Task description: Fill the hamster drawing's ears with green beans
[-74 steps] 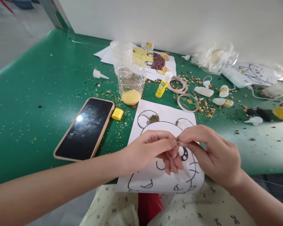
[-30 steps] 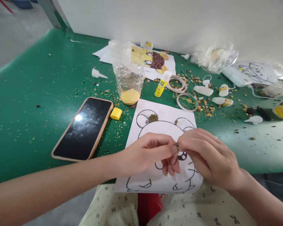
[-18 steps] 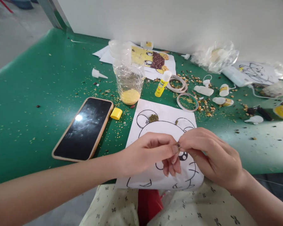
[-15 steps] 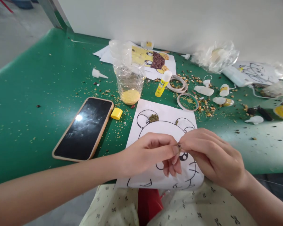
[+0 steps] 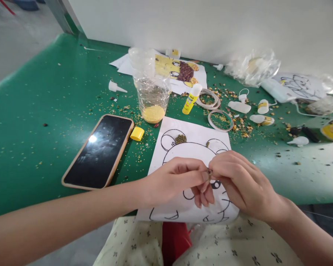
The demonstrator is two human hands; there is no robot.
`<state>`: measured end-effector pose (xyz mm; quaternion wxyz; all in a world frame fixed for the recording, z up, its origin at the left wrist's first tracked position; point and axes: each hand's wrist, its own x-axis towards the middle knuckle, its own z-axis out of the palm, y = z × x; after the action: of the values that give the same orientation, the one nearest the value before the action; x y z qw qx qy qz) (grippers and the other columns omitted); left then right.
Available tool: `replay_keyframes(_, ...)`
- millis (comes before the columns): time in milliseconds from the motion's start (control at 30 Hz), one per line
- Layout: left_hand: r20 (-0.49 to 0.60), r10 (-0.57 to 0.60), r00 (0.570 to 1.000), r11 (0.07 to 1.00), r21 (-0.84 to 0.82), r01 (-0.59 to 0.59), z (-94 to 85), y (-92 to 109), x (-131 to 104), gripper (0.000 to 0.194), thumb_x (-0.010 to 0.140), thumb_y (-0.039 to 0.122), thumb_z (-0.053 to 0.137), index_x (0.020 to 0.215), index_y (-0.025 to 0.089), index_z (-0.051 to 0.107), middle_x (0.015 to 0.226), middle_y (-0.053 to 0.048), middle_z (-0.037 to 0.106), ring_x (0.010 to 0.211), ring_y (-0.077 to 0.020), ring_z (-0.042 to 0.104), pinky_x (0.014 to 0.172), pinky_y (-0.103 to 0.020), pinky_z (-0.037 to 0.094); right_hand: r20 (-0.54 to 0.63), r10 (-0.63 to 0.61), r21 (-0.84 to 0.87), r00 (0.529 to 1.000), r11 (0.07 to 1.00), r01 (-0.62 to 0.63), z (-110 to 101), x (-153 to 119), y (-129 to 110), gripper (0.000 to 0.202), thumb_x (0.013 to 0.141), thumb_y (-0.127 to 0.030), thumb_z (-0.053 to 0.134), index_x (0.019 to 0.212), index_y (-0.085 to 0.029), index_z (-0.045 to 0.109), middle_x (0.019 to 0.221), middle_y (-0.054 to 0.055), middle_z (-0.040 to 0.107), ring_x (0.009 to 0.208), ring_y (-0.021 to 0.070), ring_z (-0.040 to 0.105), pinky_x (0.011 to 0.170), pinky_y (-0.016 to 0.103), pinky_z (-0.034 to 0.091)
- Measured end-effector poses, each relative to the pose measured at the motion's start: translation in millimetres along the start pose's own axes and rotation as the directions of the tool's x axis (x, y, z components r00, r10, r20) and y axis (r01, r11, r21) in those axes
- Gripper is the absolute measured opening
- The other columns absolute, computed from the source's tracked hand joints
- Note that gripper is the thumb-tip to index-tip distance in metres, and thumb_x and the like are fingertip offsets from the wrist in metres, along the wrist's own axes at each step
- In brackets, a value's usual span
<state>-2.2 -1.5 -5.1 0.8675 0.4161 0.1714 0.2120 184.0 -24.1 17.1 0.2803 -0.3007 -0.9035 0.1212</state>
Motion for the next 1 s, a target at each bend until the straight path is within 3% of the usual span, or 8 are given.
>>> replay_keyframes(233,-0.034,0.012,0.999,1.0,0.011,-0.011,2.5,1.5,0.2,0.024,0.087,0.02,0.044,0.065,0.013,0.05,0.066,-0.003,0.06,0.059,-0.0093,0.057,0.059,-0.023,0.047,-0.062,0.071,0.019,0.996,0.997,-0.07,3.4,2.9,0.9,0.02,0.08,0.003,0.042,0.086,-0.017,0.045,0.074,0.002,0.055,0.071,0.0123,0.051,0.064,0.025,0.045)
replay_keyframes(333,-0.072,0.045,0.996,0.998,0.055,-0.041,2.5,0.4,-0.5,0.024,0.089,0.024,0.043,0.07,0.013,0.051,0.068,-0.003,0.06,0.059,-0.0083,0.055,0.059,-0.022,0.046,-0.116,0.101,0.024,0.988,0.995,-0.099,2.6,3.7,0.6,0.015,0.081,-0.005,0.049,0.087,-0.018,0.046,0.075,0.002,0.057,0.071,0.0123,0.055,0.063,0.025,0.046)
replay_keyframes(467,-0.138,0.075,0.988,0.988,0.145,-0.055,3.5,-0.3,-1.3,0.022,0.091,0.028,0.044,0.078,0.013,0.054,0.068,-0.001,0.059,0.058,-0.0077,0.053,0.058,-0.021,0.045,-0.18,0.172,0.018,0.969,0.985,-0.171,0.4,3.1,-2.4,0.016,0.078,-0.012,0.061,0.083,-0.02,0.048,0.071,-0.001,0.058,0.067,0.0125,0.056,0.06,0.026,0.046)
replay_keyframes(700,-0.222,0.107,0.969,0.955,0.294,-0.038,6.7,0.9,-3.1,0.021,0.09,0.026,0.046,0.077,0.014,0.057,0.07,0.0,0.057,0.063,-0.0076,0.052,0.061,-0.02,0.044,-0.242,0.318,-0.082,0.917,0.935,-0.346,-2.7,4.5,-11.0,0.013,0.083,-0.013,0.056,0.077,-0.023,0.054,0.068,-0.002,0.065,0.061,0.0128,0.061,0.055,0.025,0.046)
replay_keyframes(867,-0.242,0.117,0.963,0.941,0.338,-0.029,6.0,-1.5,-3.6,0.019,0.09,0.028,0.046,0.085,0.014,0.058,0.071,0.0,0.056,0.064,-0.0078,0.051,0.06,-0.019,0.043,-0.212,0.362,-0.117,0.908,0.913,-0.391,-6.1,5.6,-10.1,0.009,0.085,-0.014,0.053,0.081,-0.022,0.056,0.07,-0.002,0.065,0.06,0.0113,0.059,0.055,0.023,0.044)
replay_keyframes(1000,-0.212,0.133,0.968,0.894,0.448,-0.025,5.8,-1.0,-4.5,0.022,0.091,0.03,0.044,0.083,0.015,0.058,0.073,0.001,0.055,0.066,-0.0082,0.05,0.06,-0.019,0.042,-0.007,0.351,-0.024,0.936,0.936,-0.351,-8.1,5.3,-9.3,0.015,0.089,-0.014,0.041,0.081,-0.019,0.052,0.061,-0.003,0.056,0.052,0.0085,0.049,0.05,0.022,0.038)
